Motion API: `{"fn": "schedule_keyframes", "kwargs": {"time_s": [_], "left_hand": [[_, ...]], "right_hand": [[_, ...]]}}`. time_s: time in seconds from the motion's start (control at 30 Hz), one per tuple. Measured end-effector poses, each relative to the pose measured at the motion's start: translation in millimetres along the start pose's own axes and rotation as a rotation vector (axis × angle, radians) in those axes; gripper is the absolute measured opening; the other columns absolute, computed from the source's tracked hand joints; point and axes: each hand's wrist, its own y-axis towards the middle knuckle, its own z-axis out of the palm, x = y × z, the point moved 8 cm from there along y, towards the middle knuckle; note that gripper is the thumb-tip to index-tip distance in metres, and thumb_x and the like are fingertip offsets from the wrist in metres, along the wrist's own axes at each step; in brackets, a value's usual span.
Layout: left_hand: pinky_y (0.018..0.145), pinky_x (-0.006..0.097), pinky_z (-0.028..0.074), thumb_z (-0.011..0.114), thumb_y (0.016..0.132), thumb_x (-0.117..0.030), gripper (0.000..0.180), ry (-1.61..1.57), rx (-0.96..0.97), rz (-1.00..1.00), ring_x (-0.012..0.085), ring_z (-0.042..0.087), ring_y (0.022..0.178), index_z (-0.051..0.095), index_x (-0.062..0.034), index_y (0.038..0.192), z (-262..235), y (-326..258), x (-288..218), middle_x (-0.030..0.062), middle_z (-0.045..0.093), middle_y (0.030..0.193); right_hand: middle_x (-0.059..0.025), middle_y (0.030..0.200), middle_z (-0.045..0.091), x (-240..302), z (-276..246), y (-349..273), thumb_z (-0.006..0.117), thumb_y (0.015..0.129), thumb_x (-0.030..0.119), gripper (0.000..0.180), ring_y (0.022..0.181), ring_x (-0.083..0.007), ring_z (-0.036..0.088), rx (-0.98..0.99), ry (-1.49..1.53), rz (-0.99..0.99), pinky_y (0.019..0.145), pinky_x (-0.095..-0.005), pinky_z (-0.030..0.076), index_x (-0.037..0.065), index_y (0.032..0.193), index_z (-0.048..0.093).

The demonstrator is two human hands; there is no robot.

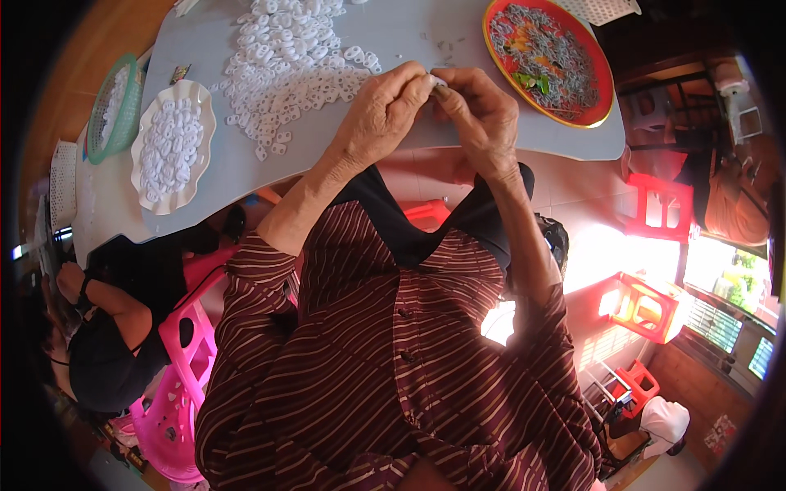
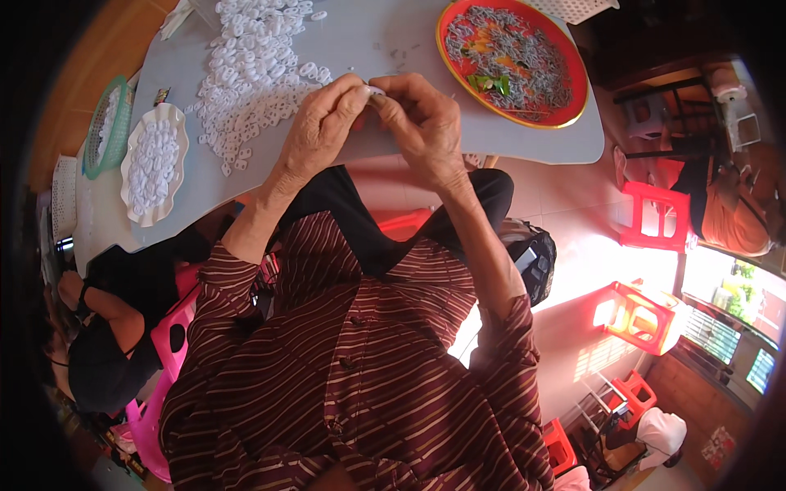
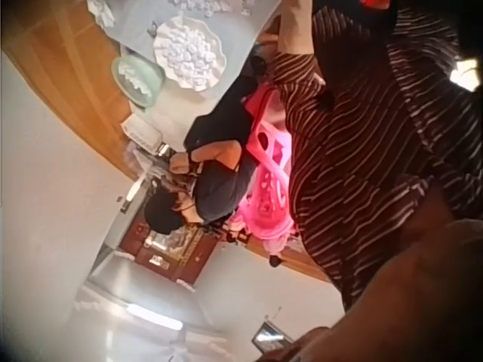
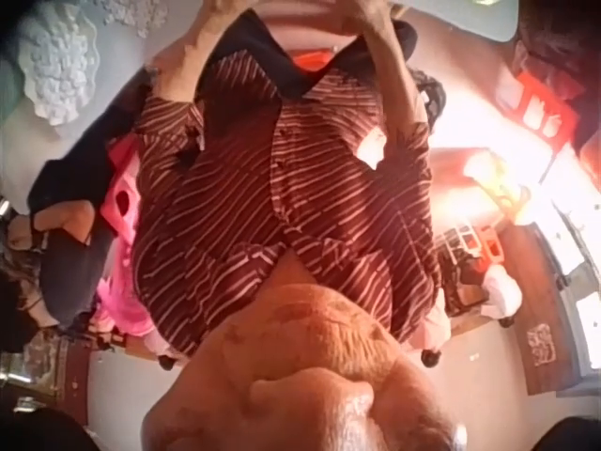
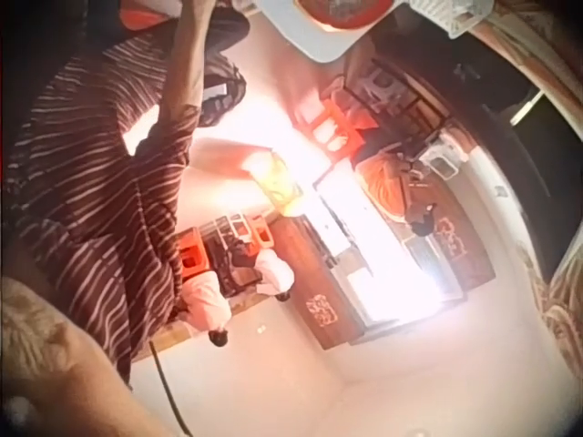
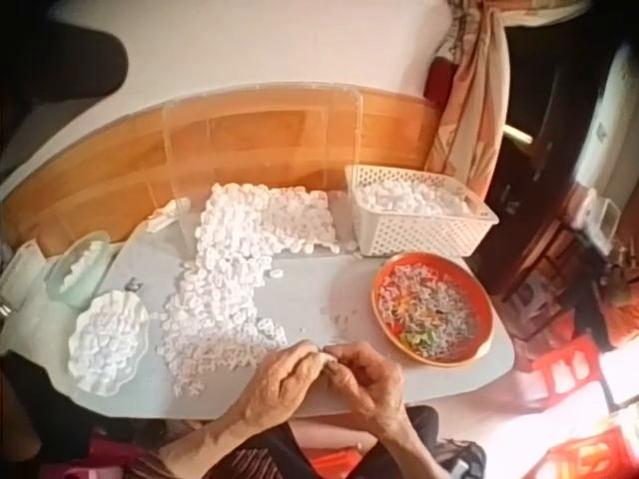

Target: Manually assembling small white plastic components by inserting smaller parts into them.

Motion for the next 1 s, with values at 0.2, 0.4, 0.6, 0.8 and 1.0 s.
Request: {"fn": "schedule_keyframes", "kwargs": {"time_s": [0.2, 0.4, 0.6, 0.8, 1.0], "left_hand": [[0.054, 0.024, 0.035, 0.044, 0.096, -0.027, 0.032, -0.208, -0.104, 0.008, 0.0079, 0.042, 0.057, 0.054, -0.0017, 0.079, -3, -12, -6, 0.0004, 0.05, 0.063], [0.054, 0.023, 0.038, 0.045, 0.094, -0.022, 0.029, -0.37, -0.126, -0.028, 0.0076, 0.045, 0.058, 0.052, -0.0001, 0.076, -4, -32, 14, 0.0025, 0.05, 0.064], [0.059, 0.022, 0.038, 0.044, 0.096, -0.023, 0.031, -0.486, -0.162, -0.045, 0.0076, 0.045, 0.062, 0.051, -0.0003, 0.075, -3, -23, 16, 0.0019, 0.05, 0.067], [0.07, 0.027, 0.041, 0.042, 0.097, -0.024, 0.035, -0.474, -0.133, -0.132, 0.0134, 0.051, 0.073, 0.051, -0.0002, 0.072, -1, -25, 16, 0.0035, 0.049, 0.066], [0.056, 0.023, 0.037, 0.046, 0.095, -0.025, 0.031, -0.468, -0.125, -0.105, 0.0069, 0.044, 0.059, 0.052, -0.0007, 0.076, 2, -26, 17, 0.0001, 0.049, 0.065]], "right_hand": [[-0.0015, 0.074, 0.06, 52, -41, 69, 0.055, 0.091, 0.015, 0.02, 0.069, -0.0069, 0.055, -0.044, -0.305, -0.141, 0.066, -0.0226, 0.045, -0.003, 0.095, 0.062], [-0.0029, 0.073, 0.056, 73, -96, 180, 0.056, 0.091, 0.017, 0.02, 0.06, -0.0088, 0.048, -0.298, -0.196, -0.061, 0.056, -0.0233, 0.043, -0.002, 0.095, 0.062], [-0.009, 0.074, 0.064, 24, 20, 130, 0.058, 0.086, 0.013, 0.018, 0.061, -0.0158, 0.057, 0.234, -0.54, -0.066, 0.057, -0.0298, 0.047, -0.002, 0.092, 0.065], [-0.0129, 0.079, 0.067, -1, 100, 102, 0.064, 0.076, 0.016, 0.02, 0.069, -0.0251, 0.064, 0.616, -0.724, -0.257, 0.069, -0.033, 0.052, 0.006, 0.094, 0.068], [-0.0171, 0.08, 0.067, -2, 90, 104, 0.06, 0.081, 0.012, 0.017, 0.069, -0.0283, 0.065, 0.662, -0.677, -0.327, 0.065, -0.0355, 0.05, -0.001, 0.09, 0.066]]}}
